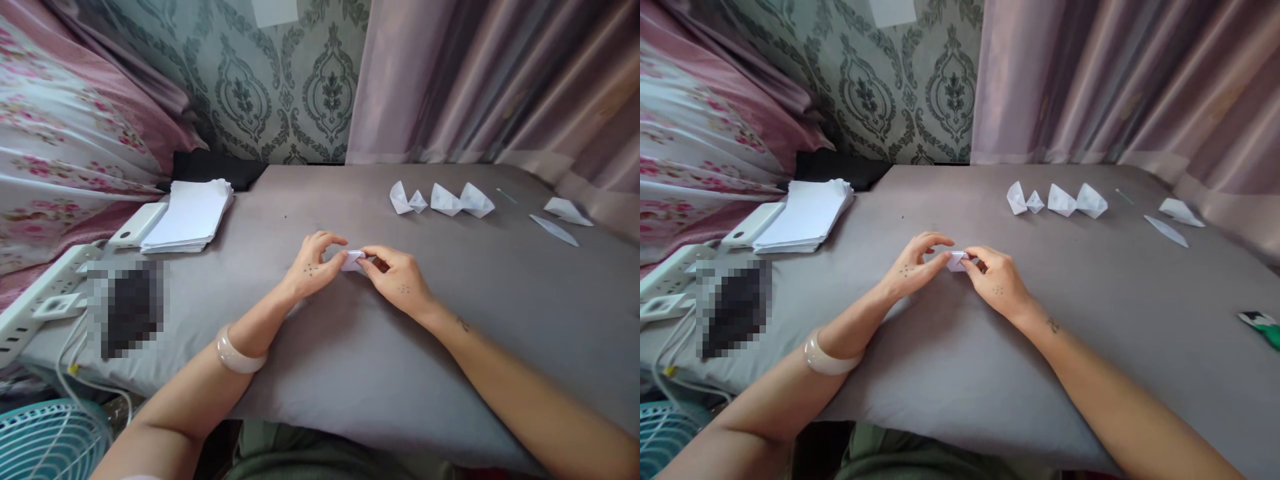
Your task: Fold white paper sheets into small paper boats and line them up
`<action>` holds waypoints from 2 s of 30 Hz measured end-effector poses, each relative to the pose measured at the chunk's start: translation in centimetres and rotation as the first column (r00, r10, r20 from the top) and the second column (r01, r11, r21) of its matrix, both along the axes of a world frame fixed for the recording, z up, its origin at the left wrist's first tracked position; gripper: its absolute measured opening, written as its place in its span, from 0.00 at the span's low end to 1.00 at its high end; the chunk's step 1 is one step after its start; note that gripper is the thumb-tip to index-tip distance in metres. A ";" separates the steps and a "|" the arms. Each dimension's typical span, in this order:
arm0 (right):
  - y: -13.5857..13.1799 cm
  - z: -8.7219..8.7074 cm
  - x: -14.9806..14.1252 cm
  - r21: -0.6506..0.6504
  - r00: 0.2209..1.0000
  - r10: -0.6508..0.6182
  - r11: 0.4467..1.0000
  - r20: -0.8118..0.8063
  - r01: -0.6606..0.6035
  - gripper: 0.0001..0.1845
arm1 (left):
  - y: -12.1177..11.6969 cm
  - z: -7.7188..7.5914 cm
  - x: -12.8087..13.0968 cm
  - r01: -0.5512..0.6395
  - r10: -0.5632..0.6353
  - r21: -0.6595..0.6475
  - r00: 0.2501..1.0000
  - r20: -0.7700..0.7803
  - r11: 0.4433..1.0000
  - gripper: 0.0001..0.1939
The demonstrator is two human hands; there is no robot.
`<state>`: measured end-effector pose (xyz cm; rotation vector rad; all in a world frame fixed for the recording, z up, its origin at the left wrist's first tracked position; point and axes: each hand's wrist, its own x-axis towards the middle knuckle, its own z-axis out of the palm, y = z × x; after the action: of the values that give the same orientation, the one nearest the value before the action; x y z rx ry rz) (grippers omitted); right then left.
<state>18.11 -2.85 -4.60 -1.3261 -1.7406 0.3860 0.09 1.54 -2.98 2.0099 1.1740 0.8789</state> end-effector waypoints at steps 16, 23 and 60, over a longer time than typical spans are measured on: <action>0.2 -0.1 -0.8 0.031 0.990 -0.025 0.999 0.140 0.021 0.08 | -0.4 -1.1 0.9 0.005 -0.018 0.130 0.995 0.099 0.992 0.06; 0.3 -0.1 -1.1 0.013 0.991 -0.073 0.997 0.108 0.072 0.08 | -0.5 -0.7 0.9 -0.041 0.031 0.095 0.995 0.096 0.995 0.06; 0.8 -0.1 2.8 0.038 0.748 0.038 0.996 0.663 -0.083 0.06 | 2.4 -2.1 -2.0 0.296 -0.233 0.174 0.922 -0.311 0.939 0.08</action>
<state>20.89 -2.05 -4.74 -1.4636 -2.3613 -0.1469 -1.88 3.94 -5.11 2.4727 0.9484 0.6140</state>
